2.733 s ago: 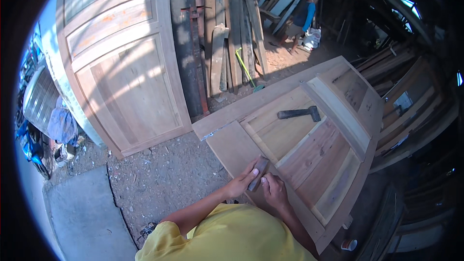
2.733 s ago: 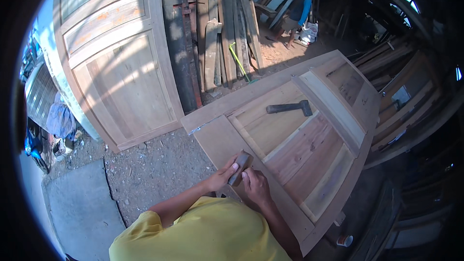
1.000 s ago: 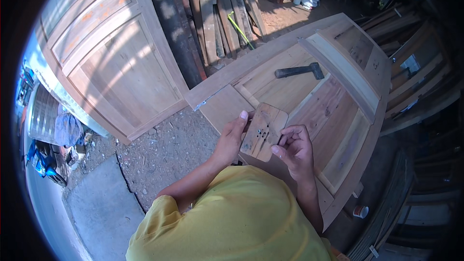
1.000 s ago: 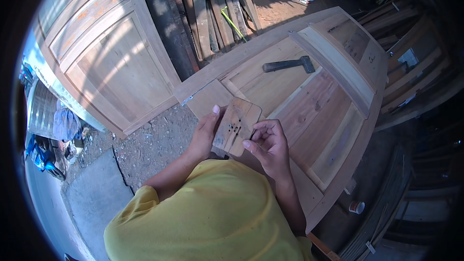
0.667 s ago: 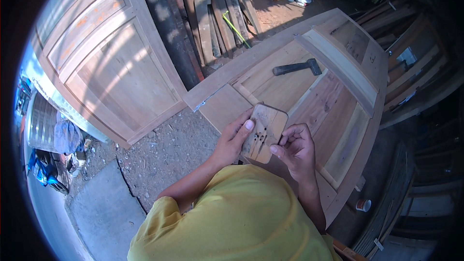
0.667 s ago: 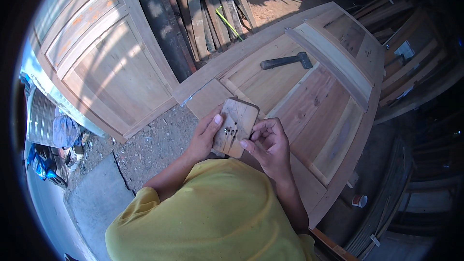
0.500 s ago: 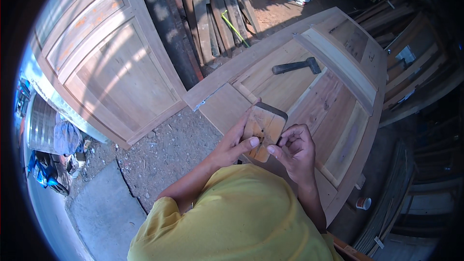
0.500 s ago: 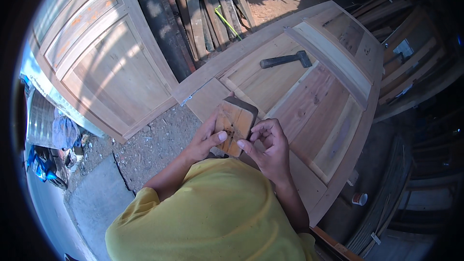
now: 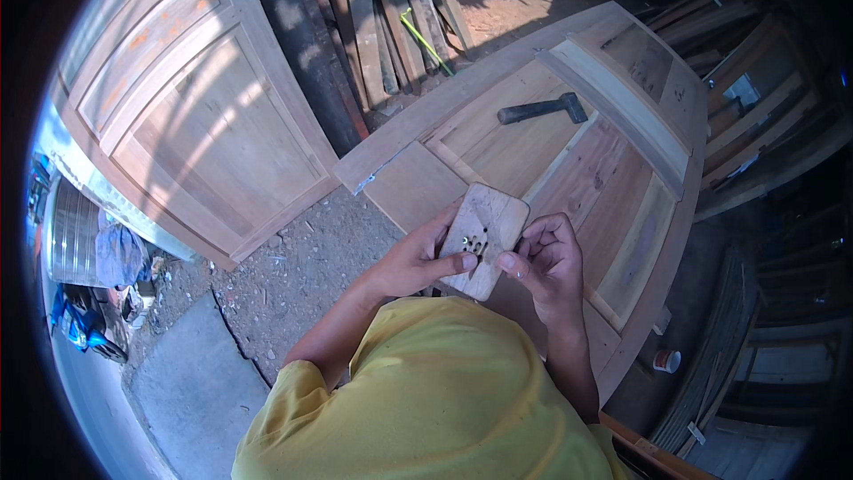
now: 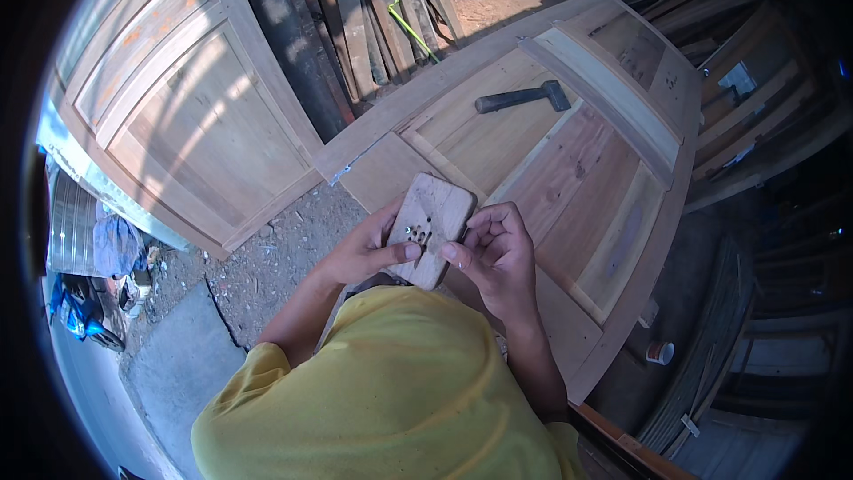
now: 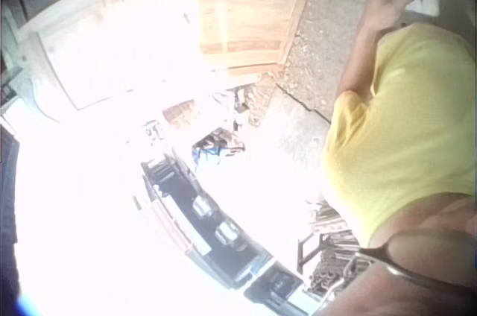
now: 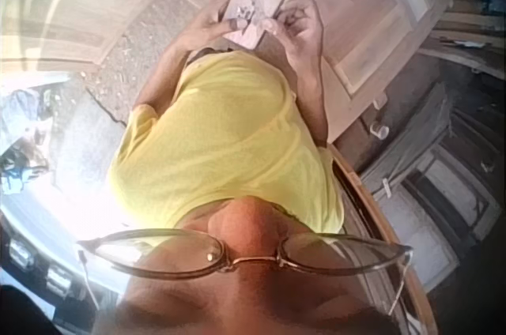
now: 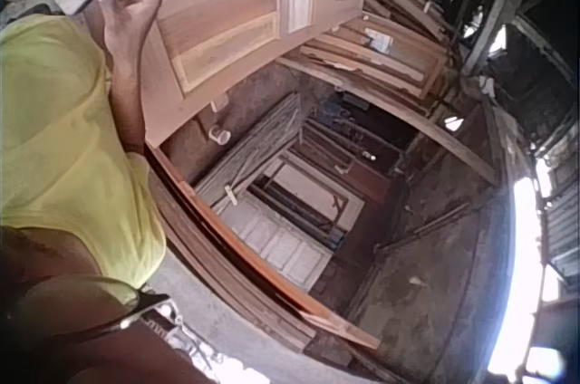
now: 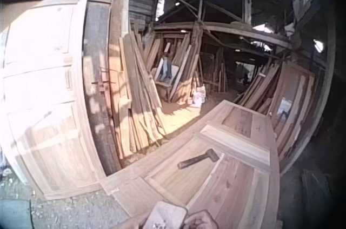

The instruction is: The person assembles components of a large wooden door by hand, positioning and aligning various panels and boards, and then using a metal chisel to adjust and tap the wood joints together.

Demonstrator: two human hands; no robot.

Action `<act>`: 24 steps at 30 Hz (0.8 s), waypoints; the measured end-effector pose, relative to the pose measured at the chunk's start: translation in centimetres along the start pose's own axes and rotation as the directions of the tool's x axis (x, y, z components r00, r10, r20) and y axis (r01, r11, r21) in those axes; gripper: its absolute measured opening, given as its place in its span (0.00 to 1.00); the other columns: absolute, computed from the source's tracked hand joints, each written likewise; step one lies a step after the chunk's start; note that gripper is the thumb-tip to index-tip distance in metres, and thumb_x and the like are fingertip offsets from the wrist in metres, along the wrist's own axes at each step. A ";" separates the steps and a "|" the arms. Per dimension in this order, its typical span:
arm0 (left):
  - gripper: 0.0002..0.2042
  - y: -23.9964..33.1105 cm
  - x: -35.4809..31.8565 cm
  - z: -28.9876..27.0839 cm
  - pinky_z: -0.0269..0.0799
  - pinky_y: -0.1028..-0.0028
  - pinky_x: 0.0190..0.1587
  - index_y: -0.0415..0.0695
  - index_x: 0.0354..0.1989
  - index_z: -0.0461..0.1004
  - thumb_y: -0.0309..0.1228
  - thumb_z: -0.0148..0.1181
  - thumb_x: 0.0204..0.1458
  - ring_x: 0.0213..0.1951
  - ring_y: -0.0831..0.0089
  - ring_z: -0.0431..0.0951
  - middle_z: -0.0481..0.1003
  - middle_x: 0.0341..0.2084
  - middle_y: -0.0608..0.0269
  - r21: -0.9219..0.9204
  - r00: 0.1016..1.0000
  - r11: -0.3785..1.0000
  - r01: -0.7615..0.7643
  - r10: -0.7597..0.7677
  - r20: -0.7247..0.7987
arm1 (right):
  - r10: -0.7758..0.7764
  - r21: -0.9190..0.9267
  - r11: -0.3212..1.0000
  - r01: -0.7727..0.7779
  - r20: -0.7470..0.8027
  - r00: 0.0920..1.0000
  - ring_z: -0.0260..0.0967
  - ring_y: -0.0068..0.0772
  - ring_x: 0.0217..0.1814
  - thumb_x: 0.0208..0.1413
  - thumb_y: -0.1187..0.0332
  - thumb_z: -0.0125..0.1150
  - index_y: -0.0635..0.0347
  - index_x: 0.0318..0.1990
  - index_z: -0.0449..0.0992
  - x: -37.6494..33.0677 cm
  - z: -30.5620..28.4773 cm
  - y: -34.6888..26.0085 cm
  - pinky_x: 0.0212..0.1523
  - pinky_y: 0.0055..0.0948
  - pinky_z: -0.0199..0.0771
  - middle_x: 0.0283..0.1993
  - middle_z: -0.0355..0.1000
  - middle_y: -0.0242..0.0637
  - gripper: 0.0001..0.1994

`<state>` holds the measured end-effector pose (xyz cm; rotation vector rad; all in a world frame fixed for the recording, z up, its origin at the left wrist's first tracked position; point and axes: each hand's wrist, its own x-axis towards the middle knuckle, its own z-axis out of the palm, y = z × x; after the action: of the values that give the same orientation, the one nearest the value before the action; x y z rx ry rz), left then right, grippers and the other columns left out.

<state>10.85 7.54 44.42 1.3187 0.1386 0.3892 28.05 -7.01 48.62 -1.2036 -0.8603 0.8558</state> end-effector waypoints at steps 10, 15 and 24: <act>0.38 0.3 -0.5 0.7 0.63 0.69 0.66 0.34 0.75 0.52 0.27 0.57 0.54 0.62 0.69 0.69 0.70 0.60 0.55 -0.246 0.987 0.958 0.146 -0.159 -0.032 | 0.021 0.007 1.000 -0.021 -0.037 0.999 0.66 0.14 0.29 0.56 0.74 0.73 0.59 0.47 0.65 -0.1 0.4 0.2 0.31 0.16 0.68 0.31 0.69 0.30 0.19; 0.40 0.5 -0.9 1.1 0.65 0.68 0.67 0.34 0.76 0.49 0.26 0.55 0.53 0.63 0.67 0.71 0.69 0.63 0.52 -0.432 0.984 0.890 0.144 -0.173 -0.029 | 0.051 -0.016 0.999 -0.052 -0.056 0.997 0.66 0.13 0.29 0.57 0.73 0.72 0.58 0.47 0.66 0.1 0.2 0.8 0.30 0.17 0.69 0.31 0.69 0.29 0.18; 0.38 1.8 -1.6 0.9 0.71 0.65 0.65 0.33 0.76 0.45 0.34 0.59 0.63 0.64 0.62 0.72 0.67 0.65 0.48 -0.676 0.966 0.697 0.238 -0.241 0.091 | 0.207 0.243 0.950 -0.194 -0.028 0.978 0.69 0.15 0.35 0.60 0.72 0.67 0.55 0.49 0.66 0.4 -0.5 2.1 0.33 0.18 0.72 0.34 0.70 0.28 0.15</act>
<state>9.33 6.48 46.23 0.5456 0.1496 0.1826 28.51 -6.53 46.51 -1.1075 -0.5776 1.0560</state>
